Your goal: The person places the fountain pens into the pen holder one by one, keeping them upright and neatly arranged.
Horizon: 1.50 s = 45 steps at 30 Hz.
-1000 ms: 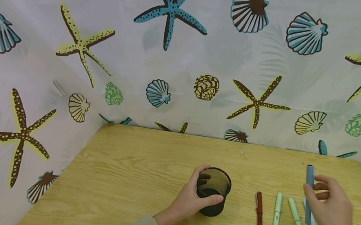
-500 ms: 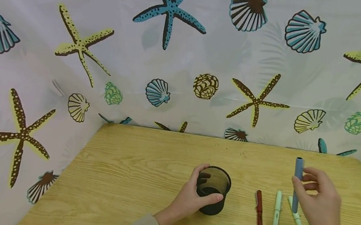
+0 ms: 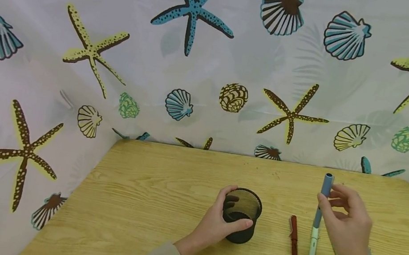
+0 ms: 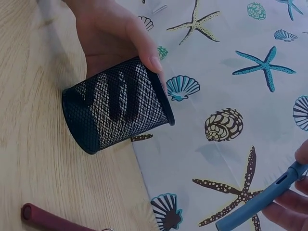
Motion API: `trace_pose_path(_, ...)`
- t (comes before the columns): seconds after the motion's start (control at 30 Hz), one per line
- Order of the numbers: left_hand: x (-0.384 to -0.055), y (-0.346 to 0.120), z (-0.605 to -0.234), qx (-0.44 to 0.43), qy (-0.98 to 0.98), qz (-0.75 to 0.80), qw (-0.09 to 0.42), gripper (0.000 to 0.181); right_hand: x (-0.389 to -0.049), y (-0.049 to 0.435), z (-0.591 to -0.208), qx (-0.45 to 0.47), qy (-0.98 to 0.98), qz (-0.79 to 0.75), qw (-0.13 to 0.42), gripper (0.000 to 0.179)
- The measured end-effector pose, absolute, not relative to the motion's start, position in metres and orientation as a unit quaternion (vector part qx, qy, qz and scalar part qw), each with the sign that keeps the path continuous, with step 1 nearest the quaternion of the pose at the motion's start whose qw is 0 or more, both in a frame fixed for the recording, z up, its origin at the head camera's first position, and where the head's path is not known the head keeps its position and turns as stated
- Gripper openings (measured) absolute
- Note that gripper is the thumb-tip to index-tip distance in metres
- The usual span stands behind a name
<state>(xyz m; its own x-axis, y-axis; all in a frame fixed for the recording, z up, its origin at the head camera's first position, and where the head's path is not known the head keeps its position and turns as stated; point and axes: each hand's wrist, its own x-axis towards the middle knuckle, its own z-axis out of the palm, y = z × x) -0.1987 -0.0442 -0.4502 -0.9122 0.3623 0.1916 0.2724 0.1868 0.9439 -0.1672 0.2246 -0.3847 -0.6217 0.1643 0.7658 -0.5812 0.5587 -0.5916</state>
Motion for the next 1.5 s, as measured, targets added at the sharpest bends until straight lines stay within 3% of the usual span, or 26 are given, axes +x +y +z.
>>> trace_pose_path(0.53,-0.201,-0.045,-0.456,0.206,0.770,0.603,0.035,0.077,-0.172,0.185,-0.372,0.212,-0.721,0.489,0.443,0.038)
trace_pose_path(1.0,-0.183,-0.044,-0.424,0.210,0.769,0.603,0.031,0.077,-0.166,0.153,-0.356,0.239,-0.706,0.514,0.424,0.037)
trace_pose_path(1.5,-0.182,-0.043,-0.422,0.206,0.767,0.607,0.033,0.078,-0.173,0.130,-0.367,0.244,-0.679,0.553,0.416,0.036)
